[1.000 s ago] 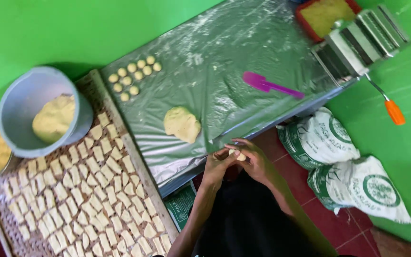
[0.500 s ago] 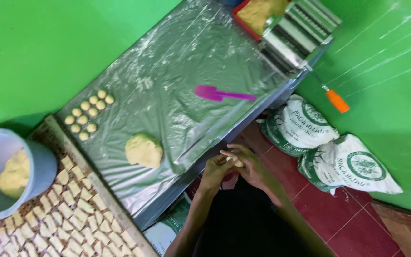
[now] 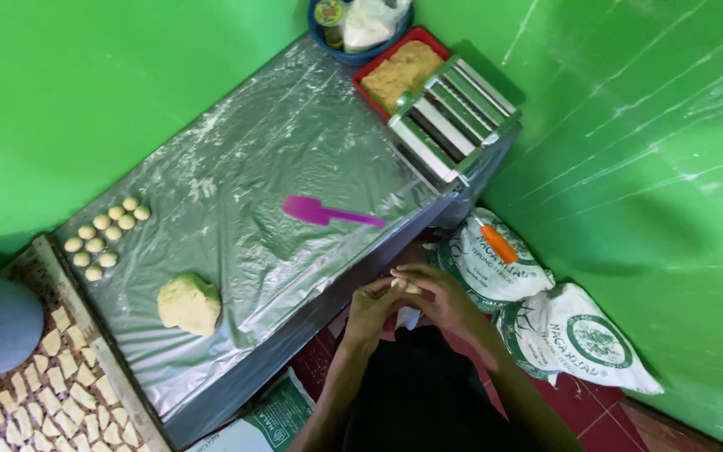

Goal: Preparing small pieces of dough and placing them on a tray for drying, and using a manual dough roller.

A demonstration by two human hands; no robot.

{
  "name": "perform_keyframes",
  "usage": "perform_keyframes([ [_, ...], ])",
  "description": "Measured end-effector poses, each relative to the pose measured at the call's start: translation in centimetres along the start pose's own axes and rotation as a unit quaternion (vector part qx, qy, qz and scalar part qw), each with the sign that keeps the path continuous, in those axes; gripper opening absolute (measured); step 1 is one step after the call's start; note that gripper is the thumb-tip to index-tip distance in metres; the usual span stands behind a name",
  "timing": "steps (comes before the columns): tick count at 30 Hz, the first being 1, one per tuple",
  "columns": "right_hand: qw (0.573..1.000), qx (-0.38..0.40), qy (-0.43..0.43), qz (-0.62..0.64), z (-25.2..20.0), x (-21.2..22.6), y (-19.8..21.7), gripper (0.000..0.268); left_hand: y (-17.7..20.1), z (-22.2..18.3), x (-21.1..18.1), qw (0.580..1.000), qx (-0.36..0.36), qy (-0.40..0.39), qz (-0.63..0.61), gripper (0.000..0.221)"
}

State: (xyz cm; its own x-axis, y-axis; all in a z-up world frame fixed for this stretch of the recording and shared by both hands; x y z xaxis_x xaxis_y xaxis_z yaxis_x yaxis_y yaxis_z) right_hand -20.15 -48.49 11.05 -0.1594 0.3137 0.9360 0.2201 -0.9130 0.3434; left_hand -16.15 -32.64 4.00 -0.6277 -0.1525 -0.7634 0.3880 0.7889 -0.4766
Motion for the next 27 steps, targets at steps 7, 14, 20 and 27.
perform_keyframes([
  [7,0.995,-0.093,0.014,0.015,-3.3,1.4,4.2,0.037,-6.6,0.9,-3.1,0.998,0.066,0.016,0.011,0.039],
  [14,0.982,-0.189,-0.021,-0.018,-6.1,0.3,5.8,0.035,-9.4,4.3,-2.6,0.979,0.146,0.041,0.133,0.06],
  [20,0.972,-0.222,-0.056,-0.055,-5.4,0.0,6.4,0.035,-8.5,7.7,-1.8,0.977,0.169,0.057,0.116,0.061],
  [27,0.963,-0.246,-0.1,-0.055,0.0,1.0,7.1,0.031,-5.4,11.5,-5.0,0.975,0.201,0.049,0.075,0.058],
])
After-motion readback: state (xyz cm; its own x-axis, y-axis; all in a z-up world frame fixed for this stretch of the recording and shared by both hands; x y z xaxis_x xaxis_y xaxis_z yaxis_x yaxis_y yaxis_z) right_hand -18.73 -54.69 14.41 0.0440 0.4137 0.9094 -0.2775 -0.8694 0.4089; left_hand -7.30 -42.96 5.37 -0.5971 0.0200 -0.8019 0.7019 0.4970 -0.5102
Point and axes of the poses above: each hand's wrist, its own z-axis towards the middle knuckle, its own y-axis out of the back of the hand, x = y × z, the point moved 3 cm from there along z, towards the middle knuckle, and after that the axes turned 15 degrees about x, right-handed, at the moved point
